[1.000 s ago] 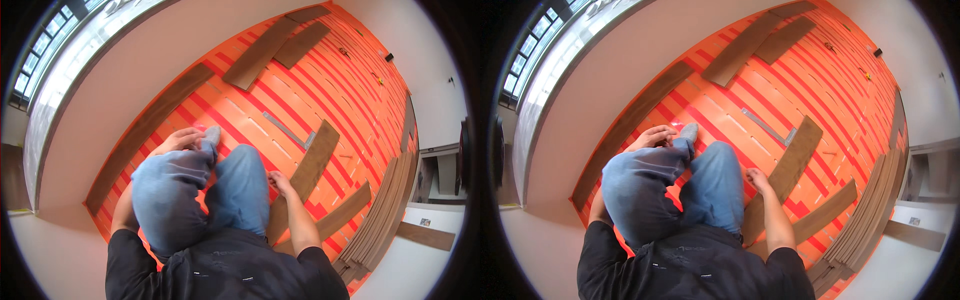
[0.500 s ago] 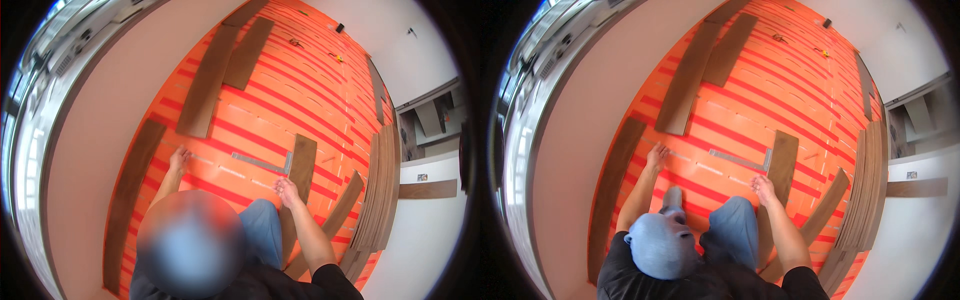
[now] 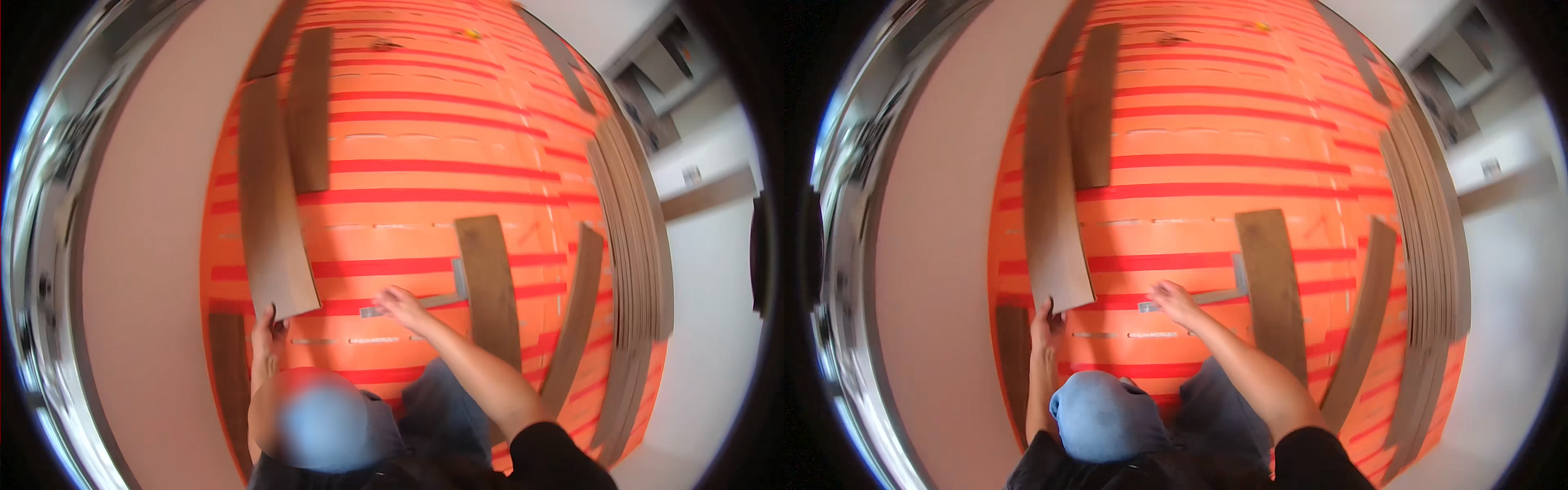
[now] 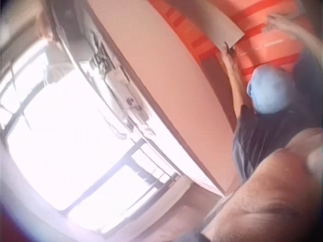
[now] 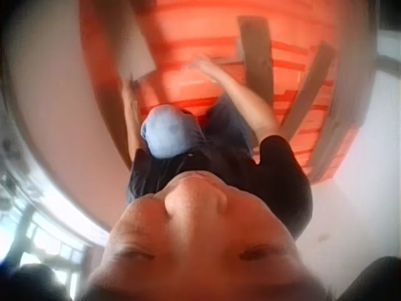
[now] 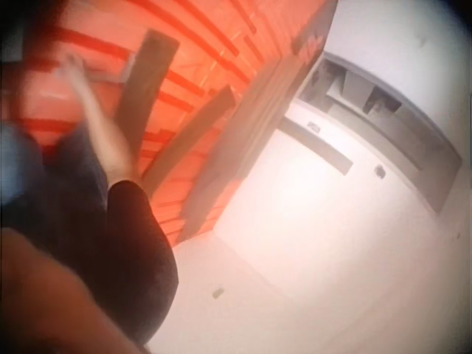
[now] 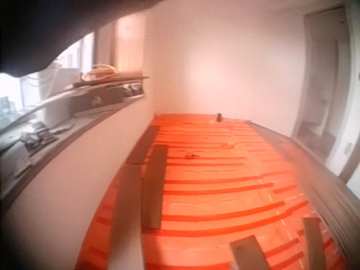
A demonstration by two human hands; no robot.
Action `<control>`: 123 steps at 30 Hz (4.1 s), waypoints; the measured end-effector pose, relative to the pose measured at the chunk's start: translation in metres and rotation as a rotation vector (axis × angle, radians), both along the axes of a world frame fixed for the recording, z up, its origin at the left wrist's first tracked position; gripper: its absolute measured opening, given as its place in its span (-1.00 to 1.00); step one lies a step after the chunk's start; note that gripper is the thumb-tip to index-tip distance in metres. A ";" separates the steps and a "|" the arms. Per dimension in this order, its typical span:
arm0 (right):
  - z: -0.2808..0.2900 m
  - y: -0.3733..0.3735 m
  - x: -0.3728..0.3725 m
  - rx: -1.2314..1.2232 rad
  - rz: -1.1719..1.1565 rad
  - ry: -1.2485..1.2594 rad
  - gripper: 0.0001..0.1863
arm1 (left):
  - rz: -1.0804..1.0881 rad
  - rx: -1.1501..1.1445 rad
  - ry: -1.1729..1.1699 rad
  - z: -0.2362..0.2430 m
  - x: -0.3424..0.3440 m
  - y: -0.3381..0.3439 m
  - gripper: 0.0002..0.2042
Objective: Install wood flooring panels by measuring, marking, and fitting them onto the floor surface.
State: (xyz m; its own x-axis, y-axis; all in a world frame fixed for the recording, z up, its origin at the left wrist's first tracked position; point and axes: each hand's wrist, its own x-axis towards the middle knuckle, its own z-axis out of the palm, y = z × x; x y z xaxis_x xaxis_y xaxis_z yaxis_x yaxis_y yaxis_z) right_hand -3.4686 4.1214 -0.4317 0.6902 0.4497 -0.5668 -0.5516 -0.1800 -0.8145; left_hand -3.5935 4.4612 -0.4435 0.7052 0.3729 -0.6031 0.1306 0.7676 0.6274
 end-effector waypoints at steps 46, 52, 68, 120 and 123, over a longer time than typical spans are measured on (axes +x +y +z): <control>0.003 -0.384 -0.293 -0.687 -0.073 -0.255 -0.57 | -1.104 -0.240 -1.006 0.246 0.064 -0.122 -0.65; 0.044 -0.382 -0.331 -0.592 -0.352 -0.367 -0.63 | -1.049 -0.241 -0.953 0.240 0.057 -0.131 -0.58; 0.103 -0.364 -0.481 -0.918 -0.537 -0.305 -0.71 | -0.858 -0.021 -0.759 0.237 0.053 -0.141 -0.73; 0.259 -0.253 -0.271 -0.196 -0.251 -0.611 -0.36 | -0.464 0.492 -0.369 0.274 0.048 -0.330 -0.39; 0.228 -0.236 -0.242 -0.294 -0.300 -0.472 -0.44 | -0.462 0.433 -0.398 0.282 0.042 -0.341 -0.49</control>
